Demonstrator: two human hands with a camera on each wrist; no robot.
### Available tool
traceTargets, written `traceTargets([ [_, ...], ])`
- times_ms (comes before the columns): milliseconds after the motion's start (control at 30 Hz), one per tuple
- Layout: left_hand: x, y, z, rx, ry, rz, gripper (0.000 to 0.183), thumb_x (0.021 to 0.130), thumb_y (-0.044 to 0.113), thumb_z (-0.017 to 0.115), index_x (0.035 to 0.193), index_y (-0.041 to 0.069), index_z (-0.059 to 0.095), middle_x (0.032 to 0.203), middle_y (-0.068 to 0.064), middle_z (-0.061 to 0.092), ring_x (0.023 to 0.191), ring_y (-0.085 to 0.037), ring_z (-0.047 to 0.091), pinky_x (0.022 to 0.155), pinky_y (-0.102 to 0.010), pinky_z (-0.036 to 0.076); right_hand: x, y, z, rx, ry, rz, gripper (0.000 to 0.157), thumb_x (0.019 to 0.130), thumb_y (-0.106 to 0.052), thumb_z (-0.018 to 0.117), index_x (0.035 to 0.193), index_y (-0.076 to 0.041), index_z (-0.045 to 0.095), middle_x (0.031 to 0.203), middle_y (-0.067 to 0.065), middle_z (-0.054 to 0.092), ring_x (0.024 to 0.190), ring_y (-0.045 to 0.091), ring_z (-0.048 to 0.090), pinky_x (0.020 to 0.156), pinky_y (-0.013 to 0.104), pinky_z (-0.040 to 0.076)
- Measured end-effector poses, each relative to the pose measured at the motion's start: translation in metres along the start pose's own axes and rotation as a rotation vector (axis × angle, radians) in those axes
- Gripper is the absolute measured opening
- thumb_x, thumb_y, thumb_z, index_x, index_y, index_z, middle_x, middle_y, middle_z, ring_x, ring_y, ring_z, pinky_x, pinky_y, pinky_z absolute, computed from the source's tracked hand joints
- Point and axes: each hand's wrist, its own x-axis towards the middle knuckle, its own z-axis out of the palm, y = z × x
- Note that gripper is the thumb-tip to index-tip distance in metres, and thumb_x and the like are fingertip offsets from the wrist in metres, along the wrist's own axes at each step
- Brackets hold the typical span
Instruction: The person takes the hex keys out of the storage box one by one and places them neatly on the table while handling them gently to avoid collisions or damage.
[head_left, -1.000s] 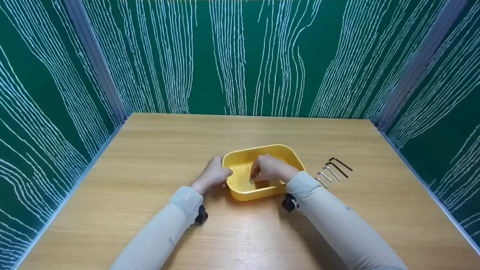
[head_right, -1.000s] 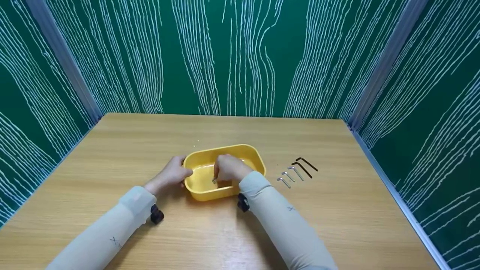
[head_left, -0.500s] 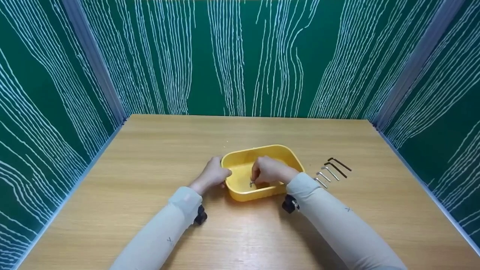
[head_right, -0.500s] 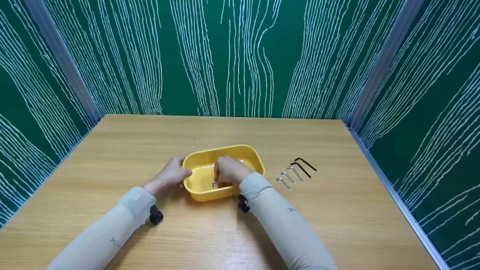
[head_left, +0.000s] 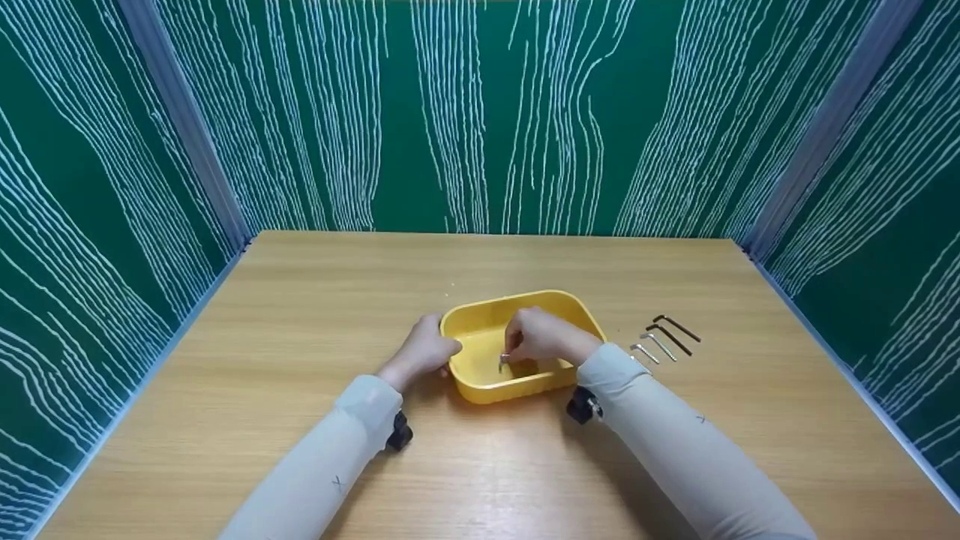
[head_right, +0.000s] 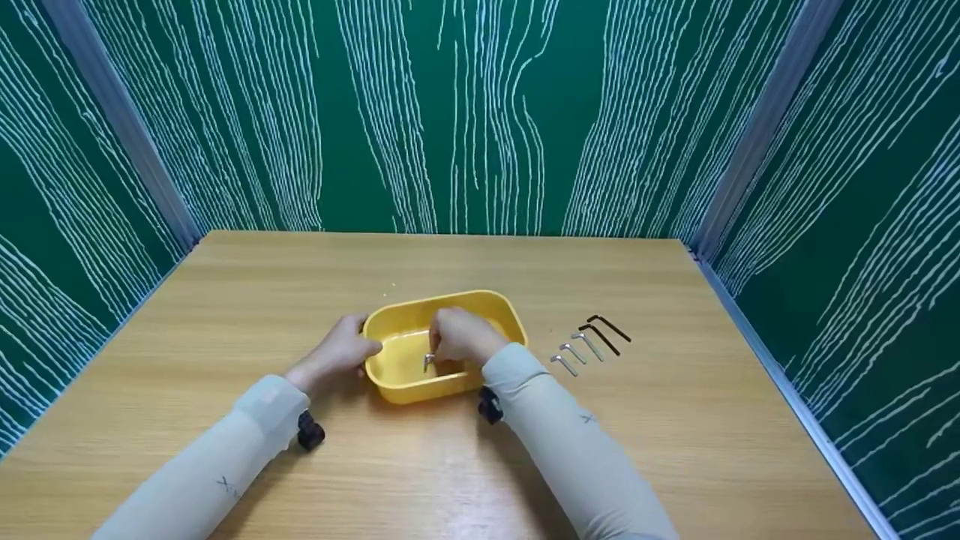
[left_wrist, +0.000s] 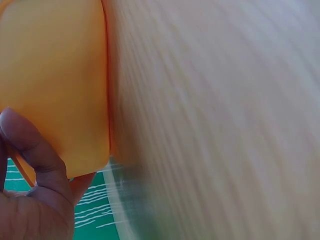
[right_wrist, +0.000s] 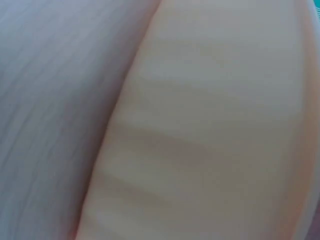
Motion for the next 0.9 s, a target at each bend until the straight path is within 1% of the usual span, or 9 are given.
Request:
traceTargets([
  [100,-0.001,0.001,-0.001,0.002,0.003,-0.010,0.045,0.091,-0.004,0.058,0.135,-0.009,0.056,0.092,-0.017,0.070,0.050,-0.013,0.058,0.042,-0.022,0.053,-0.002,0.001,-0.004,0.002,0.011,-0.007,0.009,0.093,-0.017,0.087,0.088,-0.011,0.082,0.082,0.002,0.074,0.075,0.016,0.061,0.071,0.024,0.055],
  [233,-0.001,0.003,-0.001,0.005,0.005,-0.022,0.046,0.091,-0.003,0.058,0.137,-0.008,0.056,0.093,-0.015,0.068,0.052,-0.014,0.058,0.043,-0.022,0.053,-0.006,0.003,-0.007,0.025,0.021,0.026,0.012,0.094,-0.020,0.087,0.088,-0.012,0.081,0.082,0.002,0.072,0.078,0.019,0.061,0.073,0.026,0.055],
  [367,-0.002,0.003,-0.001,0.011,0.008,-0.026,0.047,0.092,-0.003,0.059,0.138,-0.007,0.056,0.095,-0.015,0.067,0.052,-0.014,0.057,0.043,-0.022,0.053,-0.011,0.004,-0.010,0.040,0.039,0.065,0.008,0.095,-0.020,0.086,0.092,-0.014,0.081,0.086,0.003,0.072,0.084,0.023,0.064,0.080,0.030,0.059],
  [467,-0.001,0.001,-0.001,0.014,0.011,-0.026,0.047,0.091,-0.003,0.059,0.138,-0.007,0.055,0.095,-0.015,0.067,0.052,-0.014,0.057,0.043,-0.023,0.053,-0.014,0.006,-0.012,0.046,0.056,0.071,0.005,0.096,-0.017,0.084,0.093,-0.015,0.081,0.088,0.003,0.073,0.086,0.024,0.064,0.084,0.033,0.061],
  [500,-0.001,0.001,-0.001,0.014,0.012,-0.024,0.047,0.091,-0.003,0.059,0.137,-0.007,0.056,0.095,-0.014,0.067,0.052,-0.014,0.057,0.043,-0.023,0.053,-0.015,0.007,-0.012,0.048,0.061,0.065,0.005,0.096,-0.016,0.084,0.093,-0.014,0.081,0.088,0.003,0.072,0.086,0.024,0.064,0.083,0.033,0.061],
  [733,0.002,-0.004,0.001,0.002,0.003,0.020,0.045,0.089,-0.005,0.057,0.133,-0.008,0.059,0.090,-0.020,0.072,0.048,-0.013,0.057,0.041,-0.022,0.052,-0.020,0.016,-0.017,0.009,0.116,-0.056,0.007,0.094,-0.003,0.080,0.088,-0.006,0.079,0.083,0.005,0.074,0.077,0.017,0.061,0.073,0.029,0.058],
  [900,0.001,-0.003,0.001,0.001,0.006,0.007,0.044,0.091,-0.004,0.058,0.135,-0.008,0.057,0.093,-0.021,0.072,0.049,-0.014,0.057,0.041,-0.022,0.052,-0.022,0.020,-0.022,0.041,0.127,-0.041,0.007,0.094,0.000,0.078,0.090,-0.005,0.079,0.086,0.007,0.074,0.079,0.017,0.061,0.075,0.031,0.059],
])
